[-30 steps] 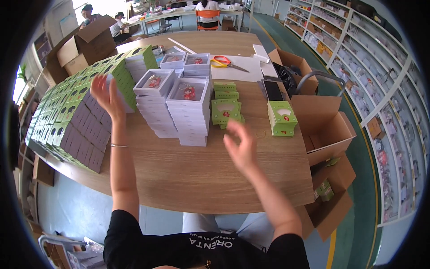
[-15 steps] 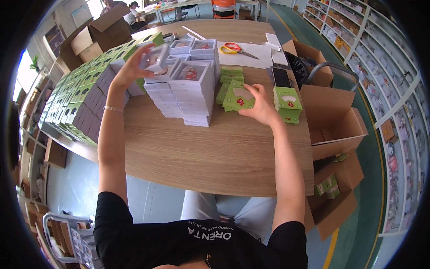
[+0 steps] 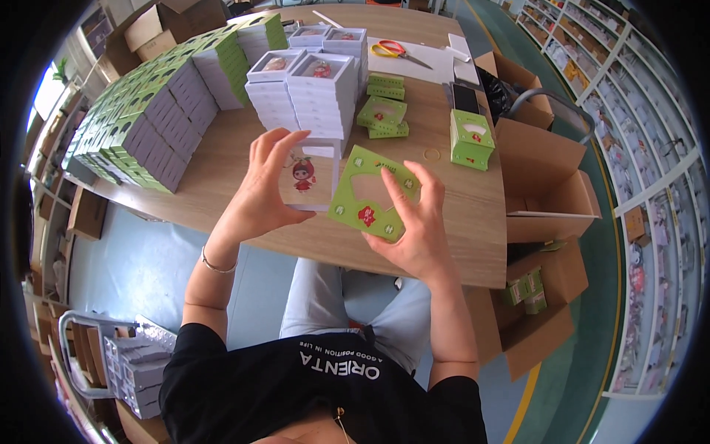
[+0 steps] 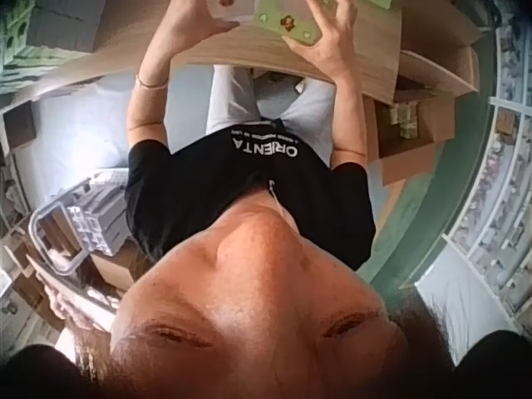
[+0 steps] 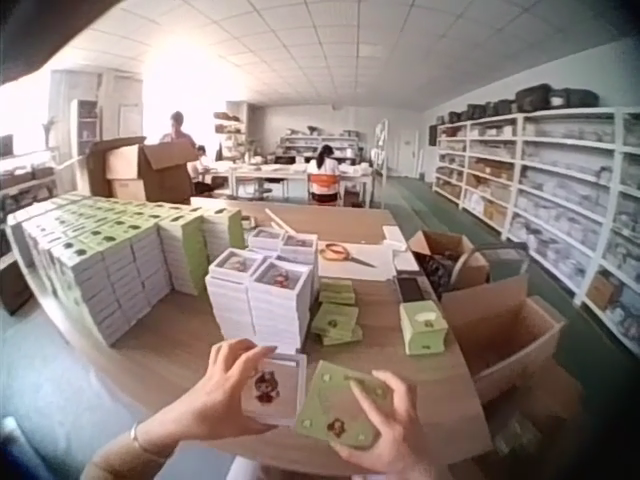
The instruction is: The person inspects, stacks, and organizes small product boxes on a workbench by hand.
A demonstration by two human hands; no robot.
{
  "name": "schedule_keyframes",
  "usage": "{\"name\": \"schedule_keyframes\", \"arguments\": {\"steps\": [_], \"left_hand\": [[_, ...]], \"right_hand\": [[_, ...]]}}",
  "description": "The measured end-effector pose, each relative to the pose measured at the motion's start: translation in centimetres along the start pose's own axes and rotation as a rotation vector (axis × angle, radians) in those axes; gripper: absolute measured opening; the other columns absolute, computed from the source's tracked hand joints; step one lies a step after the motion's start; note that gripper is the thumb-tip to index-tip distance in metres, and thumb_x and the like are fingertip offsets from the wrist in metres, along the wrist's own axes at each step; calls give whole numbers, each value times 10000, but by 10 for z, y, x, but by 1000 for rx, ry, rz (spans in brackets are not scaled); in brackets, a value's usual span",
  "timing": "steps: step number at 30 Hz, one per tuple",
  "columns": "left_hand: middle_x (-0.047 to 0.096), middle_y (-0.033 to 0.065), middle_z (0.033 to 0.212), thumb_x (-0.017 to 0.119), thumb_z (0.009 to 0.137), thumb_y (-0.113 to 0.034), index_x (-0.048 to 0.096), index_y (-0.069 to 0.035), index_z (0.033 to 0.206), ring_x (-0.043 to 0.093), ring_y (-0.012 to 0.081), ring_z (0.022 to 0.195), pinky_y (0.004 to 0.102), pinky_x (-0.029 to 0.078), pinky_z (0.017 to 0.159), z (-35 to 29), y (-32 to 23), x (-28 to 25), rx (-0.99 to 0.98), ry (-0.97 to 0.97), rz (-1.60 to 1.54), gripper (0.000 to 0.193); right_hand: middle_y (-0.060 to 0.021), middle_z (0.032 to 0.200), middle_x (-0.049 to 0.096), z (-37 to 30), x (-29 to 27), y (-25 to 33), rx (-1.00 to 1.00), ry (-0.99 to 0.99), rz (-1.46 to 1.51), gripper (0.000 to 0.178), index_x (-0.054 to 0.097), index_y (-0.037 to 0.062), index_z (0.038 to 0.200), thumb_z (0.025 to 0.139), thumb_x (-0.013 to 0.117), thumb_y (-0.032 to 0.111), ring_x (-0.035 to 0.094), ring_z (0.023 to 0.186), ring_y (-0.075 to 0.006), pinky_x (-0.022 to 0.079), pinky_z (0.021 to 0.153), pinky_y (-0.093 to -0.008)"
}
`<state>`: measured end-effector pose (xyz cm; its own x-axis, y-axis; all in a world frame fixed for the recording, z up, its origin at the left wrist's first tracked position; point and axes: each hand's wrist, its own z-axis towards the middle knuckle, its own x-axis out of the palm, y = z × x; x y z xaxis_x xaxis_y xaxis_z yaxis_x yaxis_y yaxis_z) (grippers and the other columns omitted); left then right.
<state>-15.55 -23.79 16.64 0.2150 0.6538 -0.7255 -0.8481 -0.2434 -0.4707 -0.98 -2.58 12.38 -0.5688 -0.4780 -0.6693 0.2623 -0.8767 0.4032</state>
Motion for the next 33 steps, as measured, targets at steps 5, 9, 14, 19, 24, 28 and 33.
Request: {"name": "schedule_keyframes", "arguments": {"steps": [5,9,14,19,24,28,33], "left_hand": [[367,175,1332,876,460,-51,384,-117,1406,367,377,1256,436,378,1073,-10,-4,7,16,144,-39,1068],[346,177,1364,912,510,-173,311,-90,1450,328,358,1314,432,325,1111,-19,6,20,15,262,-275,1118],[234,193,1481,844,585,-591,150,-21,1504,228,330,1396,430,208,1157,-49,36,61,-144,98,-772,1284],[264,184,1452,906,568,-226,194,-86,1507,263,330,1380,417,277,1137,-60,31,59,-149,182,-654,1187],[316,156,1404,852,512,-7,261,-136,1494,343,312,1324,397,341,1121,-78,90,19,-315,109,-400,1153],[350,162,1386,870,495,-23,254,-146,1497,352,318,1321,400,323,1145,-97,176,-19,-528,43,-244,1183],[246,173,1509,914,525,-156,186,-140,1518,237,343,1417,428,243,1173,-69,210,-44,-430,127,-47,1231]], "right_hand": [[-168,1385,331,-15,-6,-4,64,120,172,826,535,98,1356,594,847,160,345,1283,-359,361,1056,-466],[-165,1417,345,-23,-1,-12,101,162,308,833,530,71,1364,613,832,269,340,1332,-330,317,1085,-447],[-200,1525,201,-24,62,4,78,42,579,898,367,66,1467,812,619,626,176,1421,-378,193,1145,-497],[-208,1561,143,-10,101,13,178,19,807,917,254,64,1509,874,487,683,89,1464,-363,163,1161,-478],[-219,1519,212,44,122,-18,178,92,799,858,320,38,1454,855,607,582,209,1425,-358,208,1152,-459],[-243,1449,286,105,127,-166,308,-228,132,962,358,63,1411,663,851,413,286,1370,-385,270,1120,-471],[-215,1405,346,124,123,-230,389,-9,142,1060,349,69,1446,590,889,386,344,1332,-369,309,1099,-450]]}}
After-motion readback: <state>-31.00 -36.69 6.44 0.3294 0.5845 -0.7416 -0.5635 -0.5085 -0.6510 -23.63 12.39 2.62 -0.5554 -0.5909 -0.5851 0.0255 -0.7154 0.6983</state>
